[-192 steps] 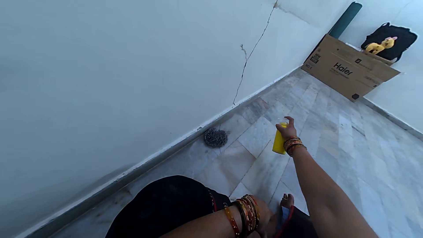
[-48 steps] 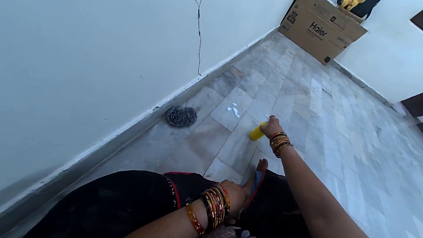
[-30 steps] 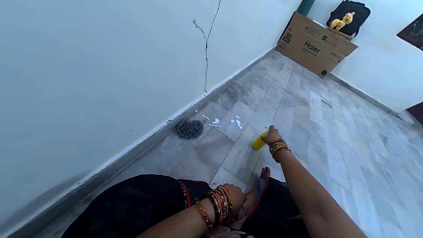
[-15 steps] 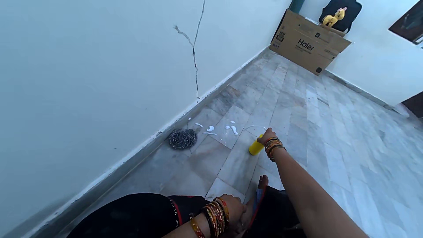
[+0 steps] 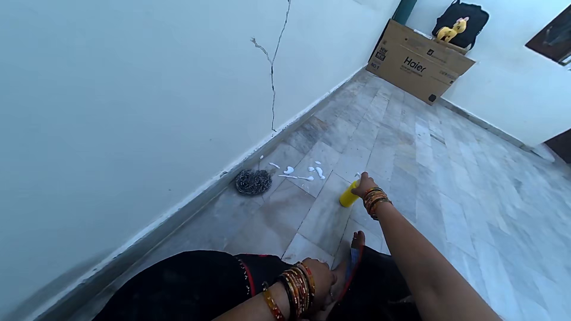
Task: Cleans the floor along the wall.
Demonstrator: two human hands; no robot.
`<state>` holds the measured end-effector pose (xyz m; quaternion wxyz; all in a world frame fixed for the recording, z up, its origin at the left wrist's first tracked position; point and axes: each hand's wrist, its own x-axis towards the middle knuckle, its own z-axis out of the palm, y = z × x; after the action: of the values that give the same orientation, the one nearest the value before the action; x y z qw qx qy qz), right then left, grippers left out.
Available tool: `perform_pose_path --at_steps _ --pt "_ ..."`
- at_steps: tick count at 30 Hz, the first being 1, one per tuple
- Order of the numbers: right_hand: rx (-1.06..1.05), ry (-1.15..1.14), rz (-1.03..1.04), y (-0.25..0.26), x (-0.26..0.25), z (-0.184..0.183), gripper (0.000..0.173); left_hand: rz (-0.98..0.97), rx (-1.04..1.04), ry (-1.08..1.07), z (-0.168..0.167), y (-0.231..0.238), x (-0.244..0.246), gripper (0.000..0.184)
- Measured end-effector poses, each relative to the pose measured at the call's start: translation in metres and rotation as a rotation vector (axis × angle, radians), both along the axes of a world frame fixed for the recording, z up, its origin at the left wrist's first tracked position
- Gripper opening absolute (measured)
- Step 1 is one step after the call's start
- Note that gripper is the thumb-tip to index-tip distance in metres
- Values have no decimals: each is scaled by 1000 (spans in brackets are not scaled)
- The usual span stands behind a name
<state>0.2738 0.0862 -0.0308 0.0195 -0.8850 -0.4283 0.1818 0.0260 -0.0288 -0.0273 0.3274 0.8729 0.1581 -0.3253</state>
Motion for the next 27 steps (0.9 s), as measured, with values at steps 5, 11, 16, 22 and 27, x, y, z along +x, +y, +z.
perform_pose_path --at_steps 5,11,16,22,27 --pt "14 5 -28 4 -4 -2 82 4 -48 -14 8 1 3 48" --pt "-51 -30 -25 1 -11 0 81 9 -47 11 -1 10 10 55" --pt "-75 -10 -10 0 -9 -4 83 46 -9 38 -6 8 1 53" --pt "-62 -5 51 -8 -1 -1 84 55 8 24 -5 4 -5 54" --pt "-59 -15 36 -10 -4 0 85 24 4 30 0 6 1 53"
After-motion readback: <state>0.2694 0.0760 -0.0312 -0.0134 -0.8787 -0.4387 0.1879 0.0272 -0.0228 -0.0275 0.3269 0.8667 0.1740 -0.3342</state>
